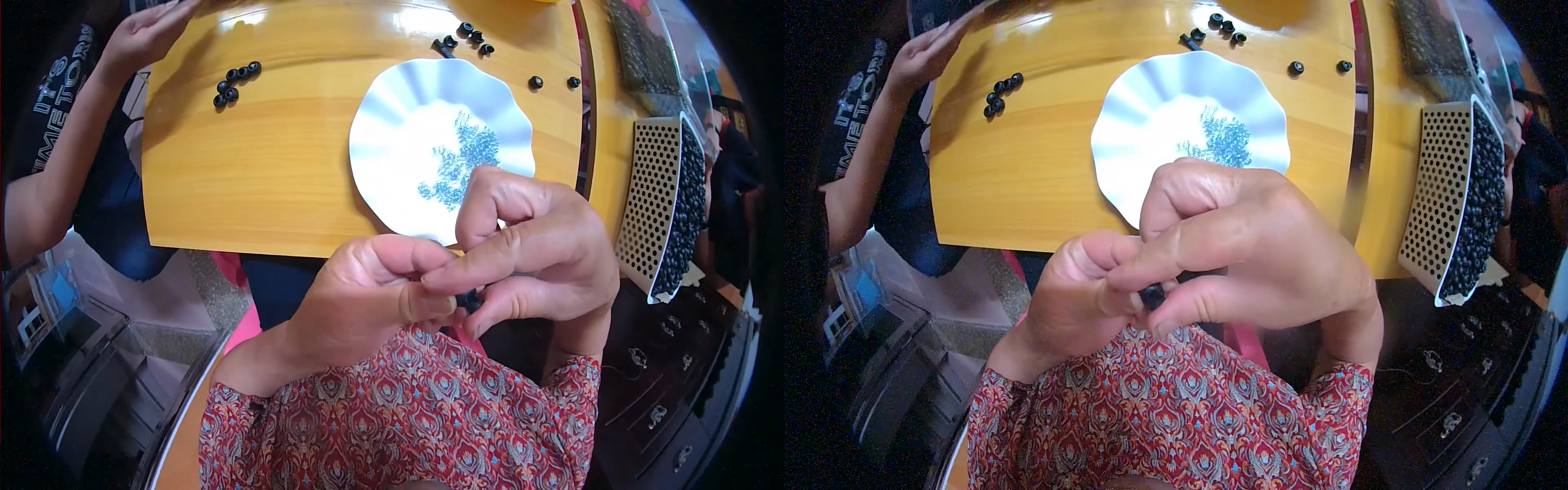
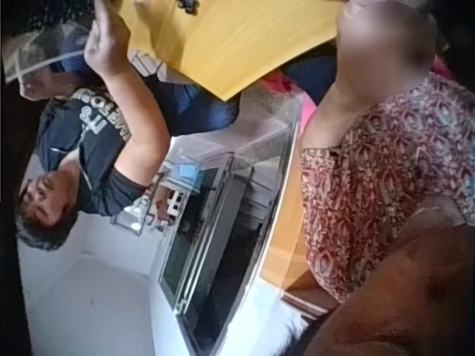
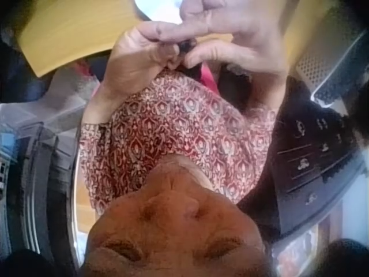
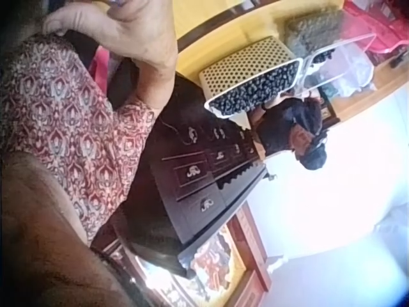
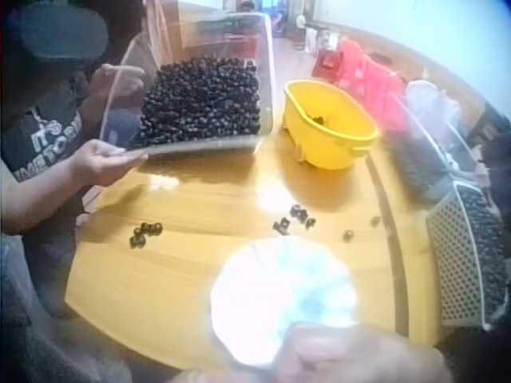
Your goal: Assembling small silver beads into black plastic sockets.
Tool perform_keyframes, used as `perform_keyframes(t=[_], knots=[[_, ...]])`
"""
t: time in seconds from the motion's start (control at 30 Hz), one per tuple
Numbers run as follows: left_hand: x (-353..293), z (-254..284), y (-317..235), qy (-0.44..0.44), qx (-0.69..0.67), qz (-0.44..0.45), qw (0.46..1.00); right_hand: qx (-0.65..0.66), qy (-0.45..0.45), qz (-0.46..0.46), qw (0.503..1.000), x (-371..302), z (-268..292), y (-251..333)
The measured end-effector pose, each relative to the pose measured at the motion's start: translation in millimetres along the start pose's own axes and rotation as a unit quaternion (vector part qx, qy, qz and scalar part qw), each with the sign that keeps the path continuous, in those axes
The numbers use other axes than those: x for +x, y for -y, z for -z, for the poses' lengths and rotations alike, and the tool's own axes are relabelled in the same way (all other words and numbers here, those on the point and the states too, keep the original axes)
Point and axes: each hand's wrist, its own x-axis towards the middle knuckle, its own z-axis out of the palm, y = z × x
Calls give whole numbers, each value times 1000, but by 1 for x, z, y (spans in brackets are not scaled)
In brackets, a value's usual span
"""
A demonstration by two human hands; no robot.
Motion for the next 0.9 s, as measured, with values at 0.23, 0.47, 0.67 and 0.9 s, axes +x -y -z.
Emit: perform_keyframes(t=[0.23, 0.47, 0.67, 0.9], knots=[[-1, 0, 3, 7, -10, 0, 1000, 8, 23, -29, 999, 4, 2, 8], [0, -2, 2, 33, -61, -8, 998, -106, -46, 69, 991, 2, -5, 9], [-3, -2, 4, 18, -18, -60, 998, 72, -22, -24, 997, 4, -4, 0], [-2, 1, 2, -3, -27, -21, 999, -10, 25, -55, 998, 5, 5, 10]])
